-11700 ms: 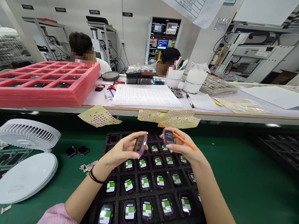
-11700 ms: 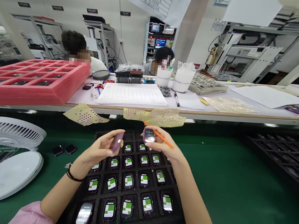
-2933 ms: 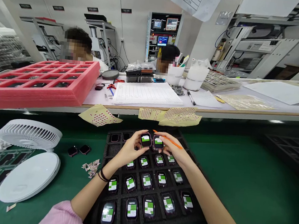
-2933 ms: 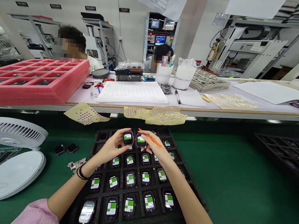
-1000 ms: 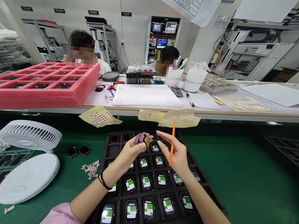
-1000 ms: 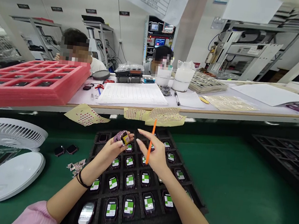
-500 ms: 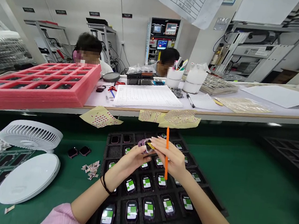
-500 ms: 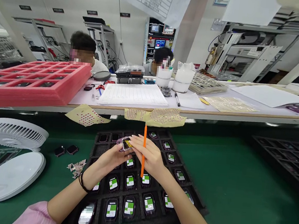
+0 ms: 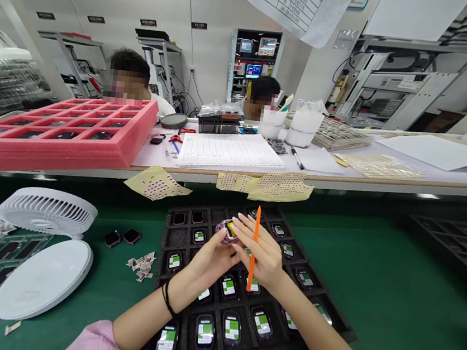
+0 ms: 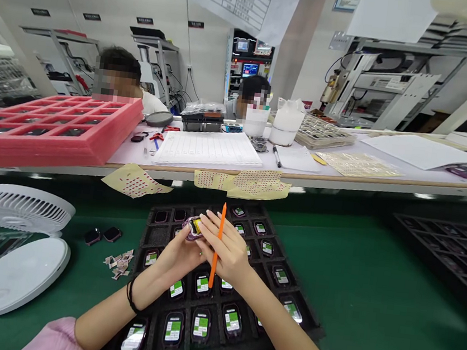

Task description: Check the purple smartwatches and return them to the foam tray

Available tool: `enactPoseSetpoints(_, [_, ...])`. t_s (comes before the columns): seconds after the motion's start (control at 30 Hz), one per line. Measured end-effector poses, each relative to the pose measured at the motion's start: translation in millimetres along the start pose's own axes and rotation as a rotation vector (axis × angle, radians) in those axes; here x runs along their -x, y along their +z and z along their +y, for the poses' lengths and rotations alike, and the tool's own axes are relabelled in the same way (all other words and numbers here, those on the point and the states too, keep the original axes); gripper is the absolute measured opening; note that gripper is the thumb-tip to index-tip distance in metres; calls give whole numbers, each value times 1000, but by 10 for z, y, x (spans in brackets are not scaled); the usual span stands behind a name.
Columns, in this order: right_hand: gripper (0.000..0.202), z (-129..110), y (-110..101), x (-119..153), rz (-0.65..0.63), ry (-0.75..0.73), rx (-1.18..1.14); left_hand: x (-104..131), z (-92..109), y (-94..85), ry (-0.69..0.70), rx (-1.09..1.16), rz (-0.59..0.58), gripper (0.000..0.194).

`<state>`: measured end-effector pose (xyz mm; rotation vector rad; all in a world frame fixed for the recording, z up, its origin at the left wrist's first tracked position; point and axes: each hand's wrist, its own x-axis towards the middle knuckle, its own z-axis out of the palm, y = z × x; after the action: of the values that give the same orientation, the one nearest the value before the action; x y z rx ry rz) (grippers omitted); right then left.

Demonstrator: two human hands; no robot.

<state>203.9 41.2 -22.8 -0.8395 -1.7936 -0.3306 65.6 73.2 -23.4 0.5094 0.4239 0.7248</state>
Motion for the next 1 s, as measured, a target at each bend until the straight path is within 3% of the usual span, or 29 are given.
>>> enactPoseSetpoints(0.23, [56, -80, 78, 89, 59, -22, 268, 43, -68, 98, -75, 146, -50, 31])
enactPoseSetpoints(0.47, [60, -79, 54, 17, 93, -37, 203, 69, -116, 96, -25, 98, -4, 25])
enactPoseSetpoints(0.57, [58, -57, 7, -54, 43, -19, 131, 45, -48, 83, 16, 40, 4, 27])
enactPoseSetpoints(0.63, [52, -46, -82, -112, -24, 26, 61, 31, 54, 77, 67, -81, -6, 32])
enactPoseSetpoints(0.73, [36, -38, -276, -171, -44, 205, -97, 38, 232, 81, 160, -435, -14, 47])
enactPoseSetpoints(0.83, [42, -42, -434, -178, 32, 415, -376, 64, 339, 83, 270, -768, 13, 60])
enactPoseSetpoints(1.0, [50, -58, -455, -170, 145, 602, -627, 85, 327, 57, 525, -1136, 0, 53])
